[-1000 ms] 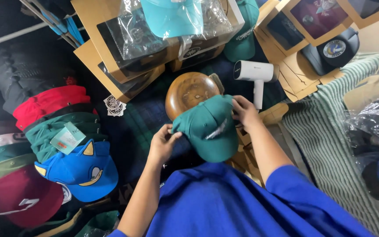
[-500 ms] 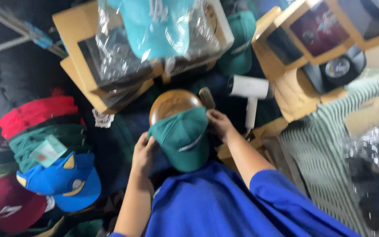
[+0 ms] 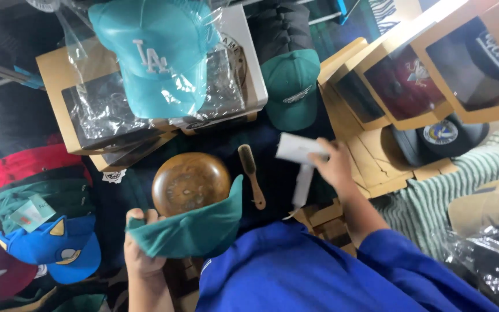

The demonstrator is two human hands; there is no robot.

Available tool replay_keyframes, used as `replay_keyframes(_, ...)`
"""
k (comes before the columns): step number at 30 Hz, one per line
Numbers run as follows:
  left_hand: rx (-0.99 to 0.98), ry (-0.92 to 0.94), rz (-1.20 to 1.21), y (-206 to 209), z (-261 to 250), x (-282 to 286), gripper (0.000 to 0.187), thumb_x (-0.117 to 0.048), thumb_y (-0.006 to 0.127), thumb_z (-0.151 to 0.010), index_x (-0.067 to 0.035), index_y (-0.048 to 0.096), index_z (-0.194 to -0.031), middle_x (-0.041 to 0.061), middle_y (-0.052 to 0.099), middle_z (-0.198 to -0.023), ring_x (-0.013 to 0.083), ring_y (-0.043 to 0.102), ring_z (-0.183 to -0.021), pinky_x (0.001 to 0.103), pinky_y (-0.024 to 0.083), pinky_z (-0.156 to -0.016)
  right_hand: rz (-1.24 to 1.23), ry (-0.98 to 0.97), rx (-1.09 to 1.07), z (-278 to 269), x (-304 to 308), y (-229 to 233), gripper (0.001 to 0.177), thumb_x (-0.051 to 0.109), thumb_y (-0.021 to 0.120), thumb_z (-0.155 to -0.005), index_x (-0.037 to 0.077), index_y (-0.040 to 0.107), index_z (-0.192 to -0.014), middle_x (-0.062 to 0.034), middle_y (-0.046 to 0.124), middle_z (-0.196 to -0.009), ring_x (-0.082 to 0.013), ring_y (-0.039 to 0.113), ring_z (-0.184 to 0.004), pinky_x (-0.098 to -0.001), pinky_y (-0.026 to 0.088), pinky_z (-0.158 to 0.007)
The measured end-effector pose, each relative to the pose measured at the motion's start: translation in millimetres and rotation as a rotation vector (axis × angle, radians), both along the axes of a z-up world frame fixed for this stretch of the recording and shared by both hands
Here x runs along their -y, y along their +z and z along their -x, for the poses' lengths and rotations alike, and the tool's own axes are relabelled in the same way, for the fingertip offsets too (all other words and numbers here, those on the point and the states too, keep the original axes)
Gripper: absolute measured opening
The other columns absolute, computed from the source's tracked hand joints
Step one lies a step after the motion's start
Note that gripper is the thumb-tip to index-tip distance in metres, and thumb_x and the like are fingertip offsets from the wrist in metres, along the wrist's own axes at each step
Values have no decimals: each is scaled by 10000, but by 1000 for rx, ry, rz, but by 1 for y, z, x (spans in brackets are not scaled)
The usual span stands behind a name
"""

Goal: Cleaning various baseball caps using a small brush and a hair dryer to remove dust and debris.

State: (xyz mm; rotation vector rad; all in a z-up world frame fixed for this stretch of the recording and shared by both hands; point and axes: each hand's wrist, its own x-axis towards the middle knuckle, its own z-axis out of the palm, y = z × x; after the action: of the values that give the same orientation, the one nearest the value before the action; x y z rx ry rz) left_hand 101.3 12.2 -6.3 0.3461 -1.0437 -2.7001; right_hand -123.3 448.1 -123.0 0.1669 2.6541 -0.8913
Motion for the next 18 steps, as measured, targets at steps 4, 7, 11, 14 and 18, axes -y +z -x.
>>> replay_keyframes(4,109,16,-139,20,41,-35,146,-110,582,-941,-184,621,-1061,28,468,-798,171,401,-676,281,360,-536,58,293,-17,-23,9,-4,609,424,771,-827,257,641,-1398,-168,606,-1273,-339,646,-1179,-380,461,-1044)
replay_keyframes(7,95,28,-59,-6,81,-84,168,-188,545,-979,-94,604,-1105,104,497,-790,211,511,-672,301,426,-570,245,367,173,-26,36,76,494,345,704,-863,196,672,-1333,-200,664,-1283,-404,644,-1192,-471,471,-1047)
replay_keyframes(11,355,149,-72,6,147,-166,242,-246,570,-1049,-91,631,-1225,99,721,-924,189,709,-828,294,573,-802,1044,-347,425,-43,23,79,220,-7,640,-869,-26,718,-1074,-139,676,-899,-291,703,-834,-426,558,-748)
replay_keyframes(14,458,71,27,-6,186,-175,322,-286,568,-1048,-92,570,-1305,135,649,-1078,257,654,-961,360,554,-869,1198,-420,436,-5,-5,70,614,52,466,-848,133,563,-1449,-111,711,-1233,-261,727,-919,-420,632,-592)
replay_keyframes(18,631,-88,170,-43,226,-204,463,-345,566,-1047,-93,477,-1425,188,542,-1310,360,572,-1162,459,525,-969,1044,-434,342,22,-30,37,650,-14,535,-880,144,486,-1508,-185,619,-1352,-335,636,-1165,-490,611,-851)
